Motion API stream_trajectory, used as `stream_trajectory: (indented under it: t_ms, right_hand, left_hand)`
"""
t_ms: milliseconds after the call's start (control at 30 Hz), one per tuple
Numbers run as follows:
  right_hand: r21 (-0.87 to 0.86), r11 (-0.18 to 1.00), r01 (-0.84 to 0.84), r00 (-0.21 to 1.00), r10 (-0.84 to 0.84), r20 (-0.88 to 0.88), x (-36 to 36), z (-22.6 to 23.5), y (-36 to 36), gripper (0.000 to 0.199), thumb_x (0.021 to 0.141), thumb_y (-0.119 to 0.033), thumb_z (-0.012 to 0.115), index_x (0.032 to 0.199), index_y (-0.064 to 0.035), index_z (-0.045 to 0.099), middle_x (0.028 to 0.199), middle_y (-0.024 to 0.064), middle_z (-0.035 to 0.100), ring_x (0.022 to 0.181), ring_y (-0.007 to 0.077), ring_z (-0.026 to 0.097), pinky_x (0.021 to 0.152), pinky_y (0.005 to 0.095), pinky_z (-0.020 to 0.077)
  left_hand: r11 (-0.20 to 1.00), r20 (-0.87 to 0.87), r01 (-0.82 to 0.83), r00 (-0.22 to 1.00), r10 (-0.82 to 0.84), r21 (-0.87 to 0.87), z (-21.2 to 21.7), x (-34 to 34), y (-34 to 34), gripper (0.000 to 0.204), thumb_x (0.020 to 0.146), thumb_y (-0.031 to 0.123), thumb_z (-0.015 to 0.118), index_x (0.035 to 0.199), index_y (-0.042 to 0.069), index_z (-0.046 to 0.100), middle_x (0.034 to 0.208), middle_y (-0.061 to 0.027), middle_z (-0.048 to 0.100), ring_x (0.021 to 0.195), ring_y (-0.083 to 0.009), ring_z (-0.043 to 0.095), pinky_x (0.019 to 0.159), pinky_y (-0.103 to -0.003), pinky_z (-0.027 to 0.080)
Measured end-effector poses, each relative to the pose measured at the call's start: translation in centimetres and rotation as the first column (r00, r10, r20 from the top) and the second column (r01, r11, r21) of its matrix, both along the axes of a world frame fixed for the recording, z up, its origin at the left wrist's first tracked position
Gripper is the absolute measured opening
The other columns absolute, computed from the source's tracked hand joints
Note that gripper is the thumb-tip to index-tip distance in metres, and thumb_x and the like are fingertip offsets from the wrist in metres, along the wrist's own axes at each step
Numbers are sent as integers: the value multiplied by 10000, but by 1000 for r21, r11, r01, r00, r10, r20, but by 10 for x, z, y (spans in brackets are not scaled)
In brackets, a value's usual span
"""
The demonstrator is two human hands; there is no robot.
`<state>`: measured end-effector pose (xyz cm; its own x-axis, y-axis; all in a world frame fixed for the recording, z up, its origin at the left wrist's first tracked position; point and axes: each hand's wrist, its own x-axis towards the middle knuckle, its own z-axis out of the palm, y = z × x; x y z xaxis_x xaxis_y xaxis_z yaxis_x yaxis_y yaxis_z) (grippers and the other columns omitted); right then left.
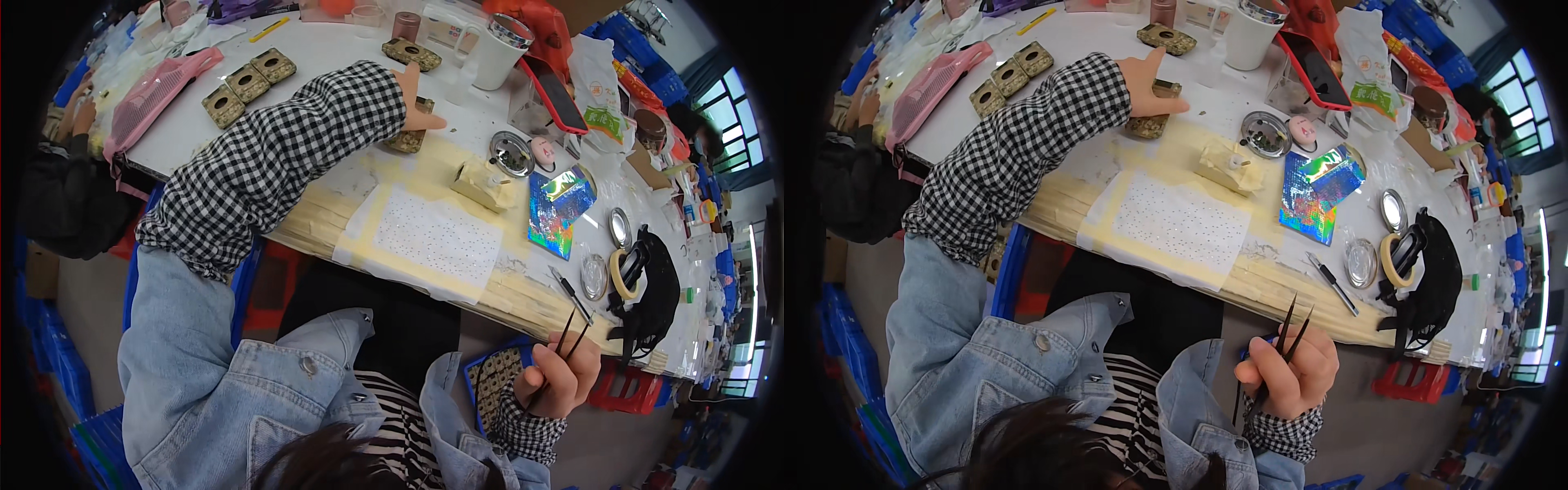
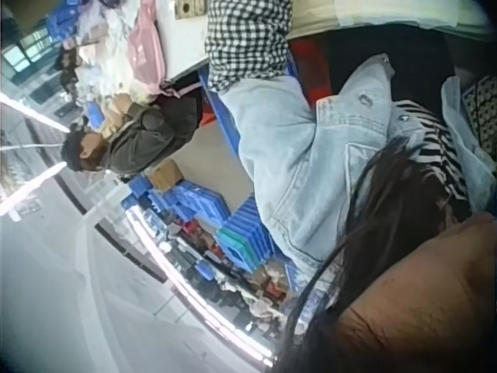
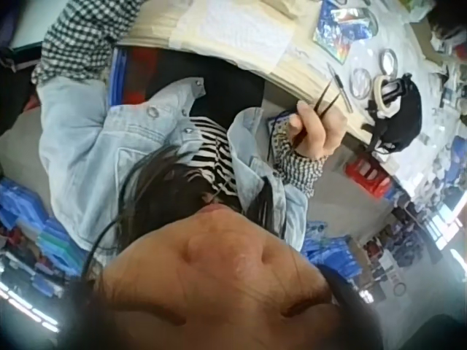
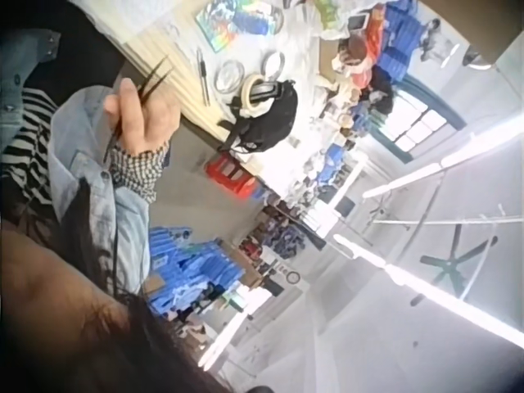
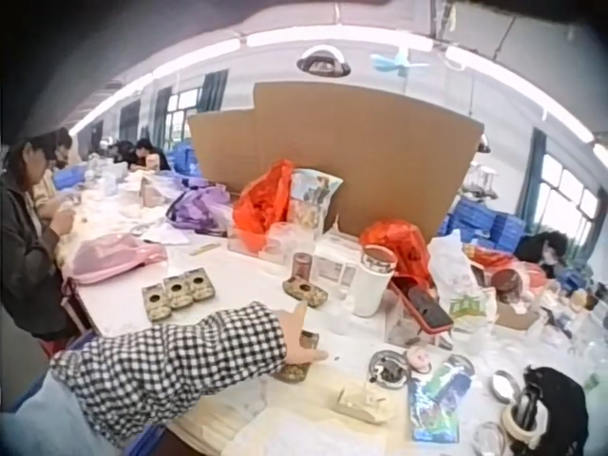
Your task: Applying detailed components and parts to a small scale toy tank model.
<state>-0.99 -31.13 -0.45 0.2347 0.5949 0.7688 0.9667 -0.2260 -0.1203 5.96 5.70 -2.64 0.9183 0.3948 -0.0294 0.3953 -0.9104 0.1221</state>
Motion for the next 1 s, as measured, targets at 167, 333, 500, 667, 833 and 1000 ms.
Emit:
stream_trajectory:
  t_ms: [167,333,500,667,833,1000]
  right_hand:
    - [-76,993,92,996,-91,17,14,4,-5,239,825,-342,655,901,-118,621,807,61,509,720,230,548,601,333,458]
    - [-49,999,9,1000,-8,23,45,25,26,179,823,-220,664,895,-67,606,784,88,509,708,222,526,611,323,434]
    - [82,995,-52,998,48,50,91,48,89,97,780,-45,674,846,-21,606,747,89,525,669,207,511,575,292,411]
    - [139,989,-45,998,50,-31,117,35,120,94,768,19,651,828,-15,586,700,75,501,621,196,472,560,275,385]
    - [-2,1000,-13,984,12,-180,126,6,107,103,778,-1,642,879,-13,621,754,84,487,636,197,472,566,282,399]
    - [-44,999,-19,935,3,-354,131,4,106,111,799,0,617,906,-14,642,726,88,505,633,199,493,572,272,401]
  left_hand:
    - [995,-75,94,992,-97,-39,11,3,-7,1037,678,547,642,1394,-41,177,965,-253,624,856,-307,631,715,-390,526]
    - [698,348,201,935,74,-688,7,-9,21,880,757,471,662,1358,-36,266,1008,-186,633,790,-180,634,751,-283,524]
    - [84,393,384,900,189,-919,26,-19,-10,568,809,437,632,1178,33,481,990,-130,649,734,-89,608,712,-232,515]
    - [-187,259,321,920,294,-928,6,-20,-10,443,834,436,598,1061,64,523,1015,-124,641,887,-140,578,884,-303,439]
    - [-286,188,311,903,385,-906,1,-32,-24,291,871,269,601,1054,62,507,1017,-85,597,837,-154,605,755,-318,534]
    - [-333,194,321,911,364,-887,-6,-40,-31,233,912,207,560,1069,53,482,1034,-113,595,828,-161,618,729,-297,548]
